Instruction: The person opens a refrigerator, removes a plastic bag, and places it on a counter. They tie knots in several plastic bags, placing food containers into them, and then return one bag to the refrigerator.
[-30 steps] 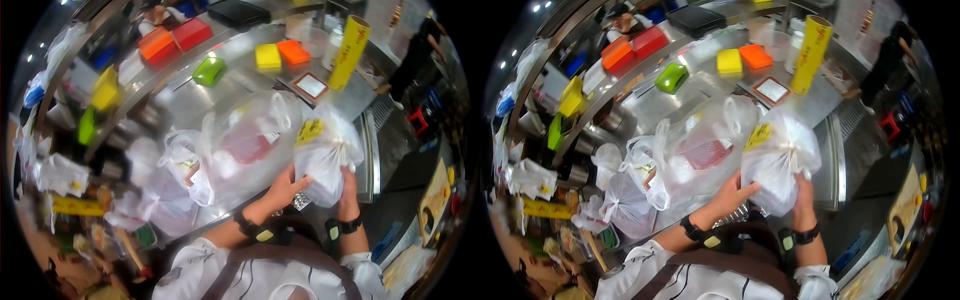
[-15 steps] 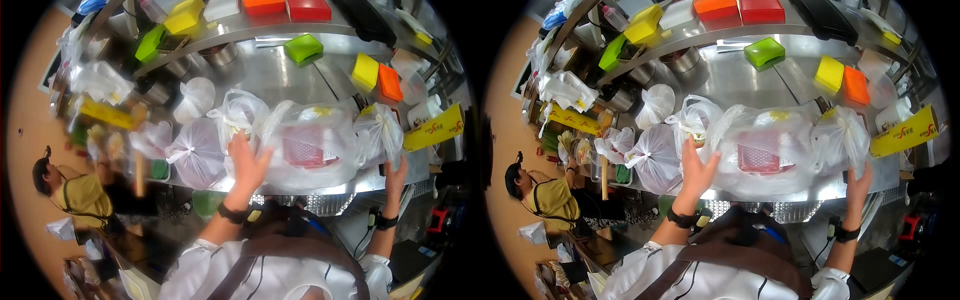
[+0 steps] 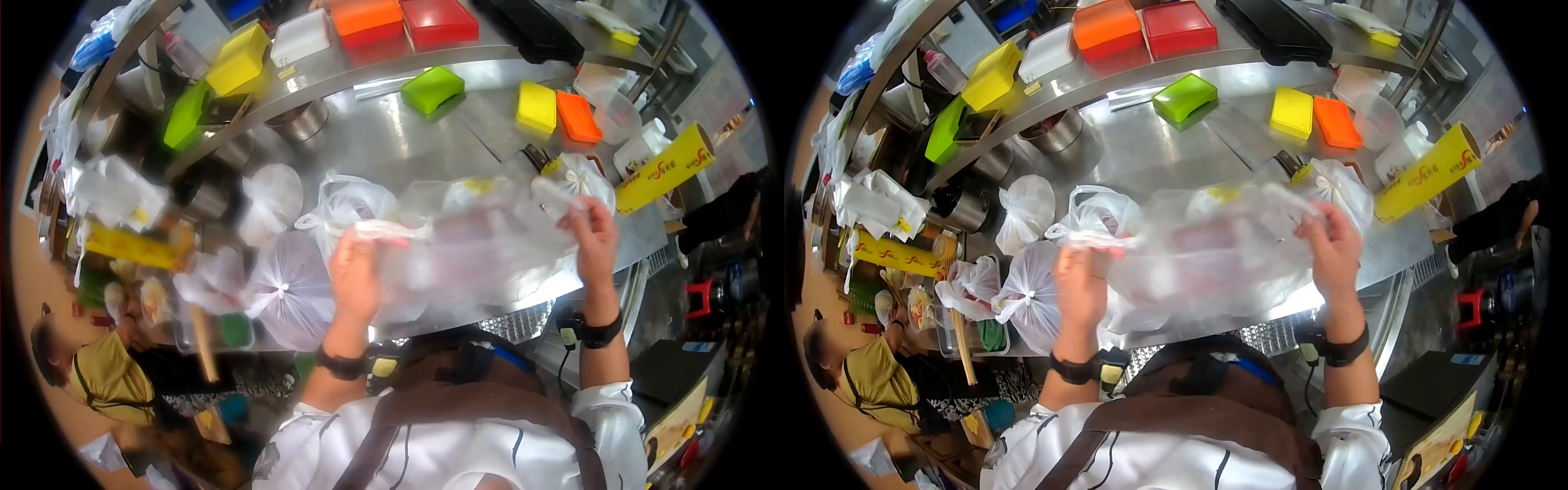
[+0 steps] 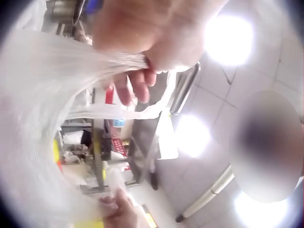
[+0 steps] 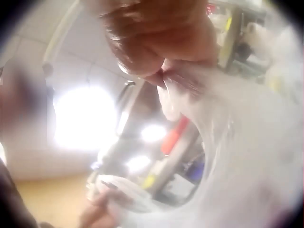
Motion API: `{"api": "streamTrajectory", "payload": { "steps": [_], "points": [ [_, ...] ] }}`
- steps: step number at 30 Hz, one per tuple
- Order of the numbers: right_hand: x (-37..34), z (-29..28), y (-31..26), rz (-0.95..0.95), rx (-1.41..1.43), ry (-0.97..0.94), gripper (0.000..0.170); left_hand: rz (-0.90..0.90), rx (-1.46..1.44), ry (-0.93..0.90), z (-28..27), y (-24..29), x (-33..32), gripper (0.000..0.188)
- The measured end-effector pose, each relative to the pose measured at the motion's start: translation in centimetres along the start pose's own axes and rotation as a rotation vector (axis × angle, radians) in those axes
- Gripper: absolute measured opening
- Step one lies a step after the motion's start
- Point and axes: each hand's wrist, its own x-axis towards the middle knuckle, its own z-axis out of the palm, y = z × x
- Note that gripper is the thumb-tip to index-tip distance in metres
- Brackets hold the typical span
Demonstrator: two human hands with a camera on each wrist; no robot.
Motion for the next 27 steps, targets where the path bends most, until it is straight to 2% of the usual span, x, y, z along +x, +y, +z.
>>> {"api": "streamTrajectory", "payload": {
  "steps": [1, 2, 4, 5, 7, 8, 10, 12, 14, 15, 16, 18, 19, 20, 22, 23, 25, 26, 27],
  "points": [
    [0.3, 1.0, -3.1, -0.151, 0.148, -0.039, 0.014, 0.087, -0.229, -0.100, 0.3, 1.4, 0.2, 0.019],
    [0.3, 2.2, -6.4, -0.205, 0.169, -0.054, 0.013, 0.083, -0.235, -0.106, 0.5, 1.9, 0.7, 0.019],
    [-0.1, 4.9, -10.6, -0.266, 0.184, -0.069, 0.012, 0.174, -0.468, -0.494, 1.2, 3.0, 2.0, 0.027],
    [-0.4, 6.3, -11.9, -0.314, 0.119, -0.140, 0.013, 0.181, -0.474, -0.498, 2.5, 3.9, 2.0, 0.027],
    [-0.5, 7.8, -12.4, -0.481, -0.042, -0.324, 0.018, -0.190, 0.151, -0.347, 5.6, 5.7, 2.0, 0.036],
    [-0.5, 8.2, -11.7, -0.592, -0.145, -0.430, 0.022, -0.179, 0.149, -0.373, 5.4, 4.8, 1.7, 0.036],
    [-2.5, 8.8, -11.5, -0.717, -0.269, -0.527, 0.028, 0.140, 0.183, -0.610, 4.7, 1.4, -0.1, 0.051],
    [-4.6, 9.9, -11.1, -0.762, -0.203, -0.571, 0.015, 0.255, 0.264, -0.728, 4.6, 1.7, -1.7, 0.044],
    [-5.6, 11.1, -11.5, -0.841, -0.080, -0.634, 0.013, 0.261, 0.335, -0.767, 4.5, 2.5, -2.1, 0.043],
    [-5.8, 11.1, -12.7, -0.920, -0.163, -0.649, 0.013, 0.283, 0.419, -0.763, 4.3, 3.2, -2.0, 0.042],
    [-5.8, 11.1, -12.9, -0.918, -0.180, -0.620, 0.013, 0.312, 0.505, -0.754, 4.0, 4.1, -1.7, 0.041],
    [-5.2, 11.0, -13.6, -1.002, -0.109, -0.354, 0.014, 0.383, 0.685, -0.720, 3.4, 6.0, -0.8, 0.041],
    [-5.0, 9.1, -15.2, -0.521, 0.053, -0.193, 0.014, 0.421, 0.776, -0.697, 3.0, 7.0, -0.2, 0.041],
    [-4.6, 7.8, -15.3, -0.530, 0.053, -0.174, 0.014, 0.458, 0.884, -0.662, 2.4, 8.0, 0.5, 0.019],
    [-4.1, 5.9, -15.4, -0.107, 0.715, -0.269, 0.016, 0.459, 0.611, -0.520, 1.1, 6.7, 1.8, 0.018],
    [-4.6, 6.6, -15.7, -0.084, 0.542, -0.218, 0.016, 0.460, 0.617, -0.533, 0.6, 6.1, 2.1, 0.018],
    [-5.5, 9.4, -14.0, -0.362, 0.344, -0.296, 0.014, 0.055, -0.129, -0.574, 0.2, 5.3, 2.1, 0.019],
    [-6.1, 10.8, -13.4, -0.462, 0.233, -0.314, 0.011, 0.047, -0.126, -0.584, 1.0, 5.2, 1.4, 0.019],
    [-6.4, 11.9, -13.2, -0.561, 0.118, -0.333, 0.009, 0.182, 0.444, -0.496, 2.5, 5.3, 0.2, 0.022]
  ]
}}
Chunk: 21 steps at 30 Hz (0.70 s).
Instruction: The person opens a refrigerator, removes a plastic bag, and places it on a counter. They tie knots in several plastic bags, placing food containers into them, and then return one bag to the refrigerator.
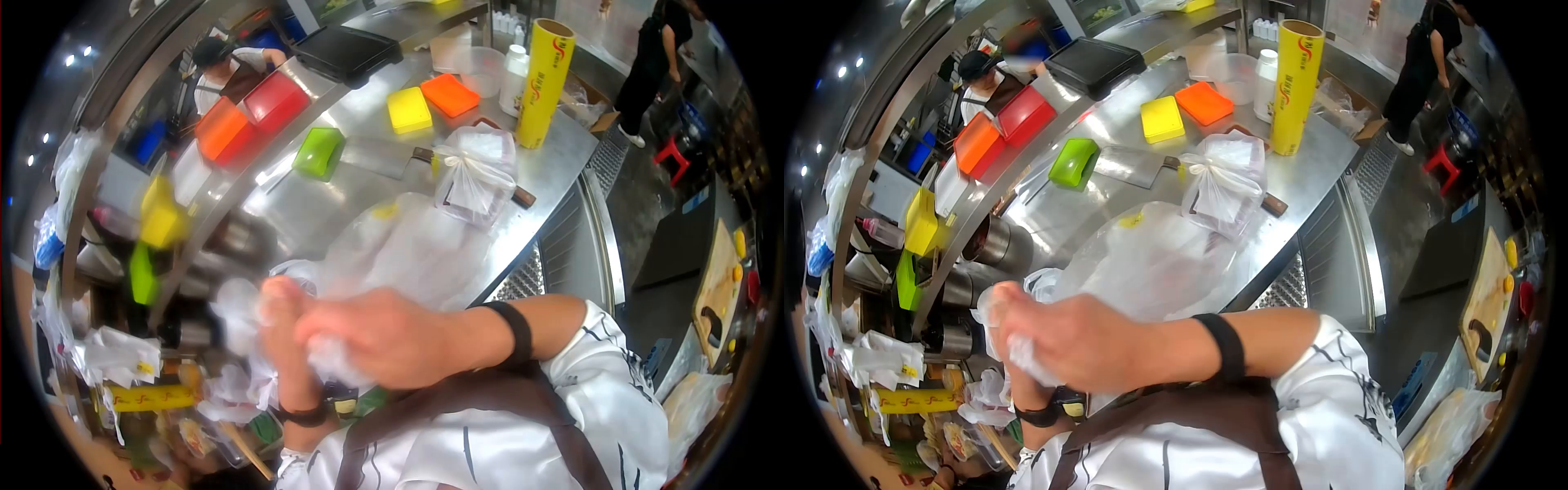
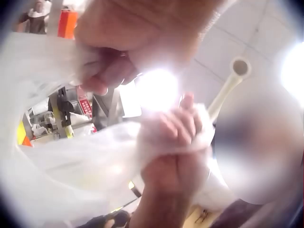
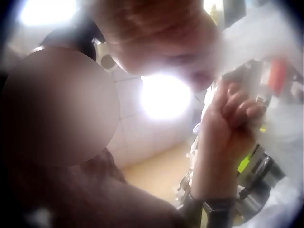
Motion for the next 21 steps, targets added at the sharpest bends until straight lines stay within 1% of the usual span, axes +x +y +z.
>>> {"api": "streamTrajectory", "payload": {
  "steps": [1, 2, 3, 4, 5, 7, 8, 10, 12, 14, 16, 17, 18, 19, 20, 21],
  "points": [
    [0.5, 0.4, 0.1, -0.004, -0.005, 0.009, 0.009, -0.018, 0.580, 0.060, 1.2, 1.0, -0.1, 0.025],
    [0.9, 0.7, 0.2, -0.098, -0.074, 0.032, 0.009, -0.122, 0.049, -0.073, 1.8, 2.1, -0.1, 0.033],
    [1.2, 0.6, 0.2, -0.191, -0.142, 0.052, 0.010, -0.140, -0.048, -0.178, 2.0, 2.8, -0.5, 0.033],
    [1.8, -0.5, -0.4, -0.127, -0.110, 0.039, 0.016, -0.090, -0.030, -0.306, 1.6, 3.7, -1.1, 0.033],
    [2.1, -0.9, -0.8, -0.129, -0.115, 0.049, 0.016, -0.057, 0.013, -0.378, 1.0, 4.2, -1.5, 0.033],
    [2.4, -1.1, -1.0, -0.128, -0.137, -0.083, 0.015, 0.019, 0.118, -0.458, 0.4, 5.1, -1.9, 0.034],
    [2.3, -0.5, -0.9, -0.124, -0.133, -0.081, 0.015, 0.035, 0.167, -0.431, 0.5, 5.3, -1.9, 0.034],
    [2.3, 0.9, -0.9, -0.299, -0.446, -0.299, 0.020, 0.038, 0.199, -0.301, 1.0, 4.9, -1.3, 0.034],
    [2.7, -0.4, -0.6, -0.335, -0.463, -0.277, 0.019, 0.010, 0.114, -0.167, 1.8, 4.0, -0.8, 0.035],
    [2.7, -2.0, -0.6, -0.357, -0.468, -0.265, 0.019, -0.075, 0.005, -0.071, 2.5, 3.2, -0.3, 0.035],
    [2.3, -4.3, -0.1, -0.269, -0.424, -0.193, 0.015, -0.135, -0.040, -0.045, 2.9, 3.3, 0.0, 0.036],
    [2.2, -4.9, 0.6, -0.273, -0.390, -0.216, 0.015, -0.159, -0.053, -0.030, 2.9, 3.1, 0.0, 0.036],
    [2.1, -5.7, 1.5, -0.144, -0.226, -0.270, 0.014, -0.144, -0.118, -0.167, 2.4, 3.8, 0.4, 0.041],
    [1.8, -6.0, 2.2, -0.017, -0.067, -0.321, 0.012, -0.153, -0.113, -0.158, 2.4, 3.8, 0.3, 0.041],
    [1.5, -6.1, 2.6, -0.020, -0.059, -0.328, 0.012, -0.256, -0.116, -0.157, 2.5, 3.9, 0.3, 0.042],
    [1.4, -6.0, 3.1, -0.053, -0.149, -0.309, 0.011, -0.358, -0.119, -0.155, 2.6, 3.8, 0.4, 0.043]
  ]
}}
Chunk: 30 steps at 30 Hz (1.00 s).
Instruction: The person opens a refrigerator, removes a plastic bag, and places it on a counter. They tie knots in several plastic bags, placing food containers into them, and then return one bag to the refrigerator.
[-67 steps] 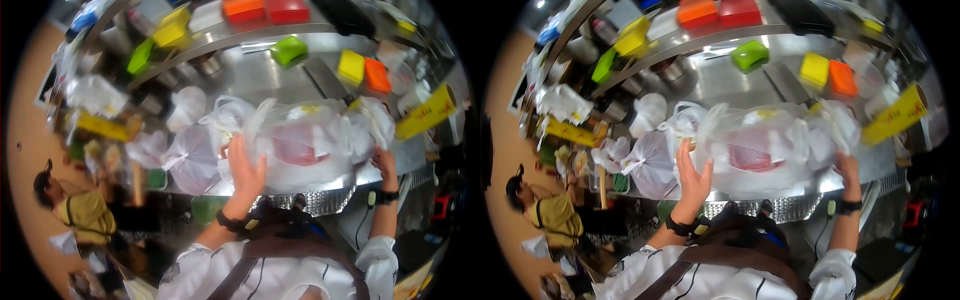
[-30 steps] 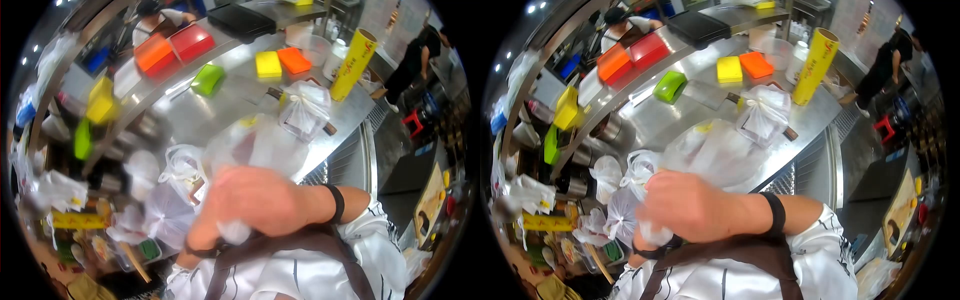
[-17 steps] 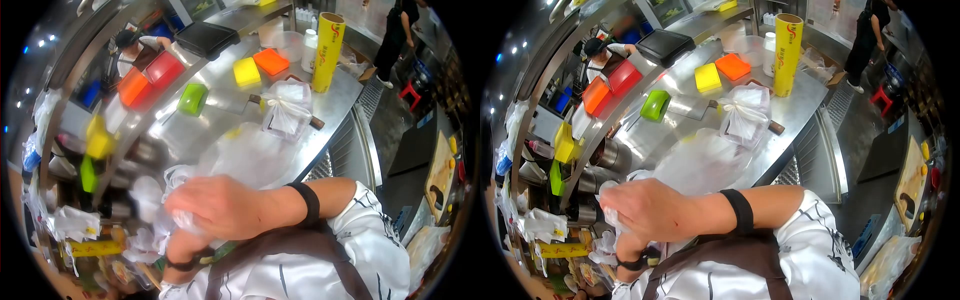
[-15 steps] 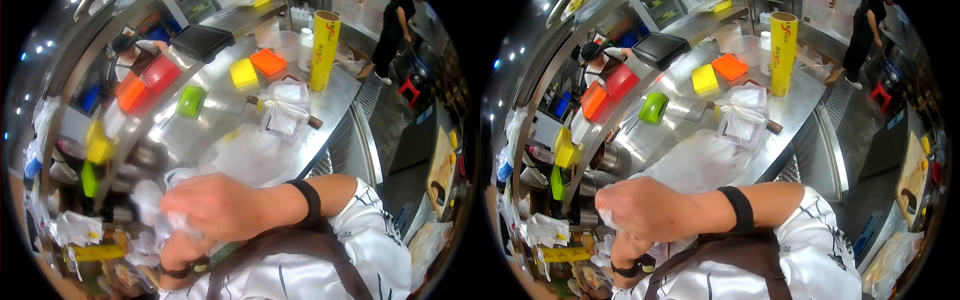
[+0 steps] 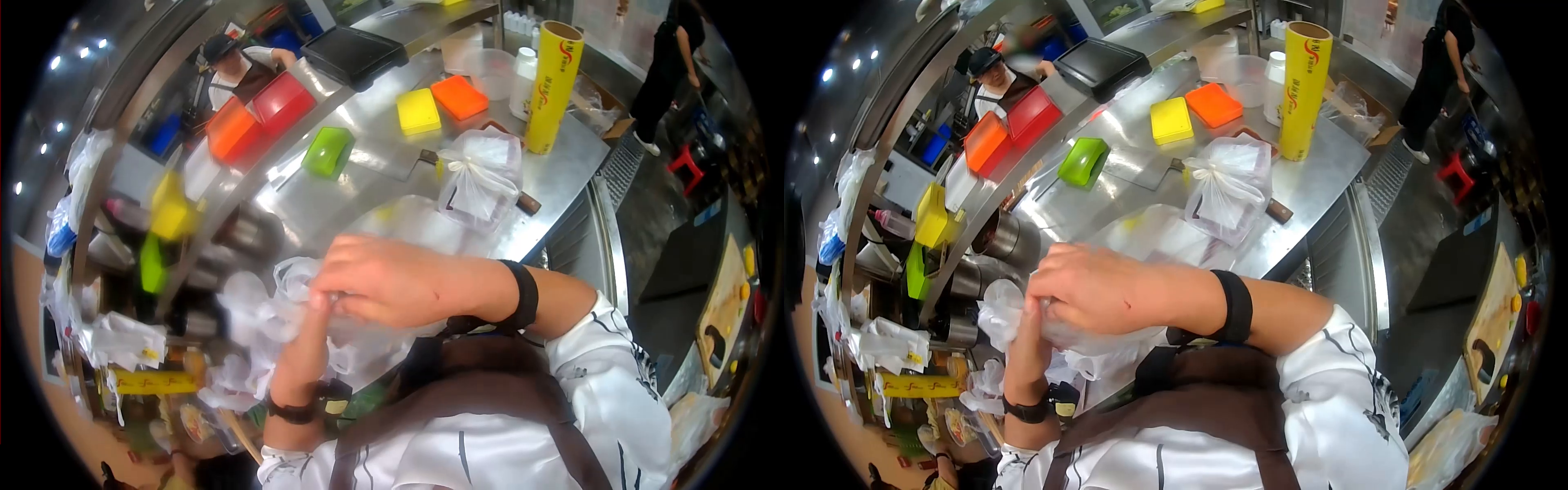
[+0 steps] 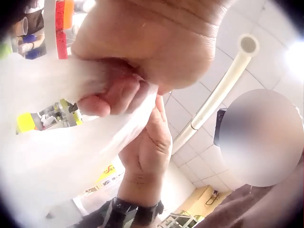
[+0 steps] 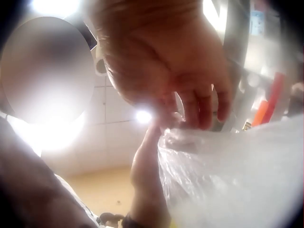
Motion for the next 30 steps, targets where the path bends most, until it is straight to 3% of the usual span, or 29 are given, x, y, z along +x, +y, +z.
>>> {"api": "streamTrajectory", "payload": {
  "steps": [2, 4, 5, 7, 8, 10, 11, 13, 15, 17, 18, 20, 21, 23, 25, 26, 28, 30],
  "points": [
    [-0.2, 0.1, 0.3, -0.025, -0.082, 0.012, 0.010, 0.038, 0.057, 0.062, 0.0, -0.4, 0.3, 0.042],
    [-0.8, -0.2, 0.5, -0.107, -0.418, 0.140, 0.008, -0.027, -0.082, 0.004, -0.8, -0.6, 0.1, 0.038],
    [-1.3, -0.5, 0.0, -0.114, -0.408, 0.133, 0.008, -0.028, -0.083, 0.018, -1.2, -0.7, -0.1, 0.038],
    [-2.2, -0.9, -1.3, -0.125, -0.360, 0.061, 0.007, -0.062, -0.338, -0.199, -2.0, -0.9, -0.5, 0.028],
    [-2.4, -0.9, -1.3, -0.135, -0.342, 0.048, 0.007, -0.063, -0.342, -0.176, -2.2, -1.6, -0.7, 0.028],
    [-2.4, -0.3, -1.0, -0.185, 0.052, -0.016, 0.007, 0.080, -0.205, -0.136, -2.1, -3.1, -1.3, 0.018],
    [-2.3, 0.0, -0.9, -0.199, 0.097, -0.049, 0.007, 0.059, -0.157, -0.096, -1.9, -2.8, -1.6, 0.009],
    [-1.6, 0.5, -0.5, 0.051, 0.215, 0.008, 0.019, 0.305, 0.197, -0.026, -0.6, -1.2, -1.2, 0.009],
    [-0.5, 0.9, 2.1, 0.336, 0.543, -0.076, 0.030, 0.543, 0.522, 0.049, -0.1, -0.4, -0.6, 0.012],
    [0.8, 0.2, 3.6, 0.365, 0.300, -0.249, 0.032, 0.895, 0.735, 0.337, 0.3, -1.9, 1.5, 0.014],
    [1.0, 0.2, 4.0, 0.347, 0.315, -0.288, 0.032, 0.878, 0.749, 0.379, 0.2, -2.5, 2.3, 0.014],
    [1.1, 0.1, 4.6, 0.618, 0.616, -0.326, 0.030, 1.046, 0.811, 0.517, -0.1, -3.6, 3.3, 0.011],
    [0.9, -0.2, 5.2, 0.605, 0.619, -0.365, 0.030, 1.000, 0.770, 0.531, 0.2, -4.0, 3.1, 0.010],
    [-0.2, -0.8, 7.0, 0.550, 0.332, -0.370, 0.026, 0.940, 0.733, 0.577, 1.0, -4.7, 3.1, 0.009],
    [-1.5, -0.3, 7.7, 0.443, 0.089, -0.145, 0.021, 0.971, 0.516, 0.553, 1.4, -5.2, 3.1, 0.008],
    [-1.4, -0.6, 8.6, 0.444, 0.097, -0.171, 0.021, 0.955, 0.514, 0.578, 1.2, -5.8, 2.5, 0.008],
    [-1.3, -2.0, 10.7, 0.067, -0.555, -0.074, 0.017, 0.912, 0.512, 0.472, 1.1, -7.0, 1.6, 0.005],
    [-3.9, -4.3, 15.5, 0.155, -0.682, -0.054, 0.015, 0.841, 0.474, 0.413, 0.0, -11.3, -0.5, 0.010]
  ]
}}
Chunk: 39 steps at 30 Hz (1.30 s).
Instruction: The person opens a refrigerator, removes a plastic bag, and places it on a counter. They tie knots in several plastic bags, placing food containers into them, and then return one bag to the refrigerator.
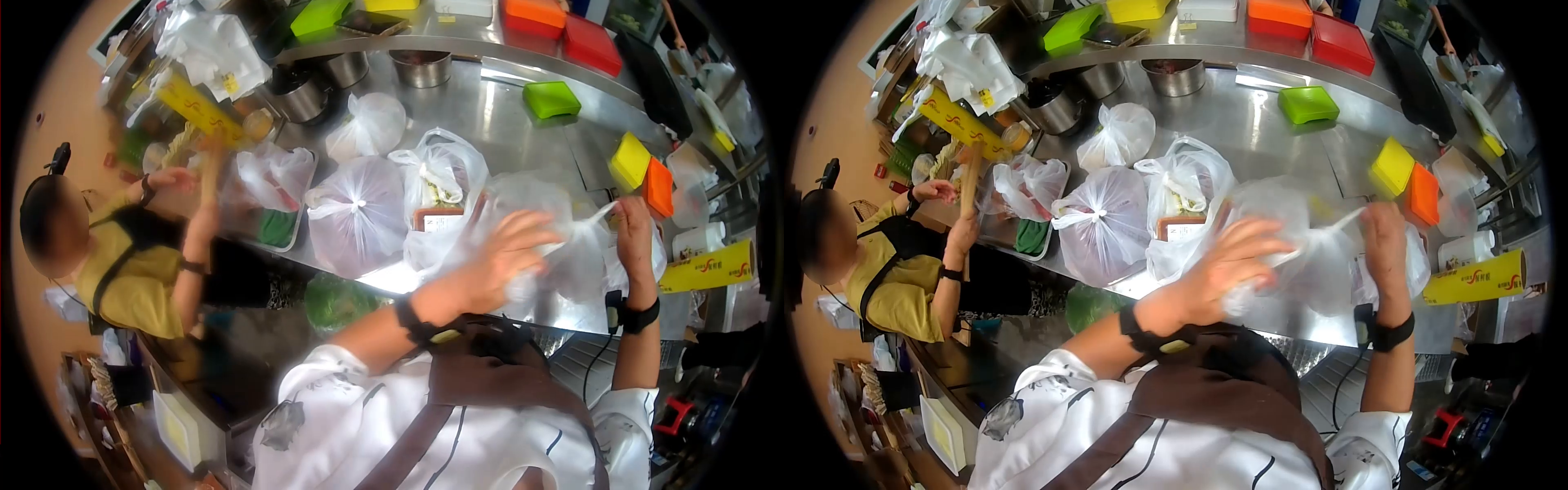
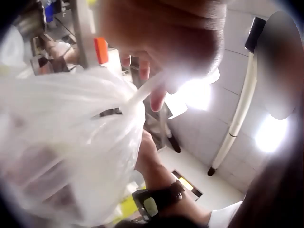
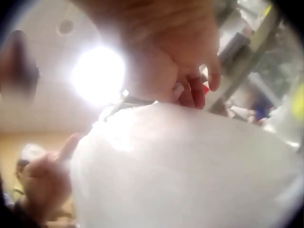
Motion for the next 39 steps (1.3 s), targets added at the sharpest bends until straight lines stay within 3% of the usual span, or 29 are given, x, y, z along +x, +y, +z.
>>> {"api": "streamTrajectory", "payload": {
  "steps": [2, 4, 6, 8, 9, 10, 11, 13, 14, 16, 18, 20, 21, 22, 24, 27, 28, 30, 32, 33, 34, 35, 36, 37, 38, 39],
  "points": [
    [-2.9, 1.4, 6.8, 0.097, -0.136, 0.008, 0.013, -0.143, -0.007, -0.103, -1.7, -2.2, -6.3, 0.022],
    [-6.5, 1.7, 11.5, 0.255, -0.259, -0.277, 0.014, -0.341, 0.030, -0.170, -3.8, -1.8, -11.6, 0.032],
    [-6.5, 2.5, 7.3, 0.283, -0.221, -0.215, 0.016, -0.456, 0.022, -0.194, -4.5, -0.9, -13.3, 0.037],
    [-6.5, 3.0, 6.8, 0.362, -0.171, -0.221, 0.018, -0.658, -0.198, -0.045, -4.8, -0.2, -13.5, 0.039],
    [-6.0, 3.0, 6.2, 0.559, 0.182, -0.101, 0.021, -0.846, -0.324, 0.075, -4.6, 0.4, -12.5, 0.042],
    [-5.4, 2.9, 5.4, 0.746, 0.540, 0.025, 0.024, -0.848, -0.322, 0.074, -4.8, 0.9, -10.8, 0.042],
    [-3.7, 2.2, 2.4, 0.747, 0.542, 0.024, 0.024, -0.767, -0.413, 0.109, -5.3, 1.2, -8.5, 0.042],
    [0.5, 0.3, -5.2, 0.805, 1.293, 0.281, 0.029, -0.612, -0.597, 0.217, -3.9, 0.7, -5.9, 0.041],
    [0.8, 0.2, -5.7, 0.803, 1.292, 0.286, 0.029, -0.609, -0.598, 0.214, -3.0, 0.3, -5.3, 0.041],
    [1.2, -0.1, -6.3, 0.606, 1.717, 0.038, 0.030, -0.640, -1.309, 0.165, -1.9, -0.2, -4.5, 0.039],
    [1.5, -0.1, -4.5, 0.691, 1.715, 0.033, 0.031, -0.736, -1.197, 0.180, -2.0, -0.5, -4.9, 0.039],
    [0.2, 0.7, 1.9, 0.830, 1.634, 0.142, 0.031, -0.880, -0.999, 0.350, -2.4, -1.1, -6.6, 0.038],
    [-0.3, 1.1, 2.4, 0.952, 1.469, 0.251, 0.033, -0.848, -1.055, 0.367, -2.9, -1.4, -7.2, 0.039],
    [-0.7, 1.8, 3.2, 0.956, 1.451, 0.271, 0.033, -0.894, -0.845, 0.357, -2.8, -1.4, -8.1, 0.040],
    [-1.7, 2.5, 4.1, 1.107, 1.371, 0.254, 0.033, -0.934, -0.850, 0.394, -3.5, -1.8, -8.9, 0.043],
    [-1.7, 2.1, 3.0, 1.097, 1.346, 0.243, 0.025, -0.911, -0.924, 0.341, -4.3, -2.1, -8.8, 0.046],
    [-1.1, 1.3, 1.6, 1.090, 1.342, 0.258, 0.025, -0.901, -0.931, 0.329, -4.7, -2.2, -7.9, 0.046],
    [-0.4, -1.6, -2.8, 0.890, 1.244, 0.086, 0.013, -0.799, -0.935, 0.338, -5.6, -1.1, -4.9, 0.050],
    [-0.4, -2.9, -7.2, 0.636, 1.125, -0.178, 0.043, -0.741, -0.942, 0.266, -5.4, 0.0, -1.4, 0.052],
    [-0.4, -3.0, -8.4, 0.575, 1.133, -0.480, 0.061, -0.600, -0.859, 0.199, -4.4, 0.8, 0.8, 0.052],
    [0.0, -2.4, -11.7, 0.435, 1.005, -0.518, 0.058, -0.453, -0.780, 0.131, -3.5, 1.3, 2.4, 0.053],
    [-1.2, -0.4, -13.4, 0.296, 0.866, -0.469, 0.051, -0.387, -0.809, -0.030, -3.1, 1.3, 3.3, 0.048],
    [-2.3, 1.6, -14.0, 0.163, 0.720, -0.422, 0.046, -0.366, -0.832, -0.064, -2.1, 1.6, 4.2, 0.048],
    [-2.3, 2.0, -14.1, 0.180, 0.698, -0.388, 0.046, -0.356, -0.707, -0.094, -0.9, 2.1, 5.0, 0.044],
    [-2.2, 2.1, -14.1, 0.332, 0.820, -0.449, 0.036, -0.342, -0.577, -0.114, 0.0, 2.5, 5.6, 0.052],
    [-2.1, 1.9, -13.8, 0.476, 0.947, -0.511, 0.028, -0.365, -0.504, -0.276, -0.5, 1.5, 5.3, 0.079]
  ]
}}
